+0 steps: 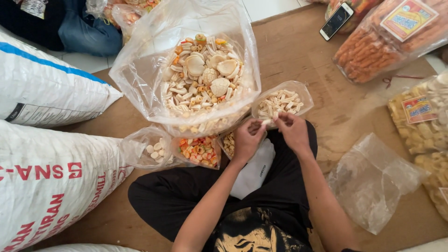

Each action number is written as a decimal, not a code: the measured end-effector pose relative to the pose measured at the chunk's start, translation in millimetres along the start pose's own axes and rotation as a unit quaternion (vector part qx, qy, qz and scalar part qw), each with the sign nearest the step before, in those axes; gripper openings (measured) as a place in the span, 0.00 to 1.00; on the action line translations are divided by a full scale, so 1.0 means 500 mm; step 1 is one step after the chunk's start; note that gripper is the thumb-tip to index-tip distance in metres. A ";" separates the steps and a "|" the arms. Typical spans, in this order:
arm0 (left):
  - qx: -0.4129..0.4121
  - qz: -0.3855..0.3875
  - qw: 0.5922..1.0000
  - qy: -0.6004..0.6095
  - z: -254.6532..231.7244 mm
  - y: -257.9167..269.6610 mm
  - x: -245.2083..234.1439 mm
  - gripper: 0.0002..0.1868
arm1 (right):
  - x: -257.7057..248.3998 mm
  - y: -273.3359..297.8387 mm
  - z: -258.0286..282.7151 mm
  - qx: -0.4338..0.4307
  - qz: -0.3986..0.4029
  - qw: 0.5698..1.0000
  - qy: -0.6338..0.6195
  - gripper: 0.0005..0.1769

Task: The person sits on the floor and sorts mixed snack items from a large plastic bag into smaller clear bags by type. They pick individual pieces, separate them, and place them into designated bags containing similar snack shapes.

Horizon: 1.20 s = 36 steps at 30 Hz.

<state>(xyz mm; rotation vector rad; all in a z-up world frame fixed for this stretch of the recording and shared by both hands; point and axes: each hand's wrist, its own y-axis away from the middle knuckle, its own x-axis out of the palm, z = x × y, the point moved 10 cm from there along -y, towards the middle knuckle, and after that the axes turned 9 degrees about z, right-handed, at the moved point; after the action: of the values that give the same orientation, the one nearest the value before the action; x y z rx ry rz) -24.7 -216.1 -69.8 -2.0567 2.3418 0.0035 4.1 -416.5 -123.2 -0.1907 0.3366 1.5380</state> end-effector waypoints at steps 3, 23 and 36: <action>0.065 0.068 0.995 -0.043 -0.114 -0.029 0.054 0.21 | -0.048 -0.043 0.041 -0.030 -0.060 0.996 0.065 0.19; 0.191 0.063 0.972 -0.121 -0.254 0.021 0.023 0.13 | -0.068 0.069 0.290 -0.111 -0.124 0.984 0.059 0.12; 0.145 -0.091 0.856 -0.487 -0.257 -0.127 -0.383 0.09 | 0.213 0.067 0.650 -0.375 0.058 0.917 0.121 0.09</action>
<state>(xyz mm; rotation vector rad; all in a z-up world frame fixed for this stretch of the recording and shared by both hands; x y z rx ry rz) 60.8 -36.9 63.4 -1.5458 1.4129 0.5208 1.4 -207.7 150.0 -0.9841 -0.0710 1.7041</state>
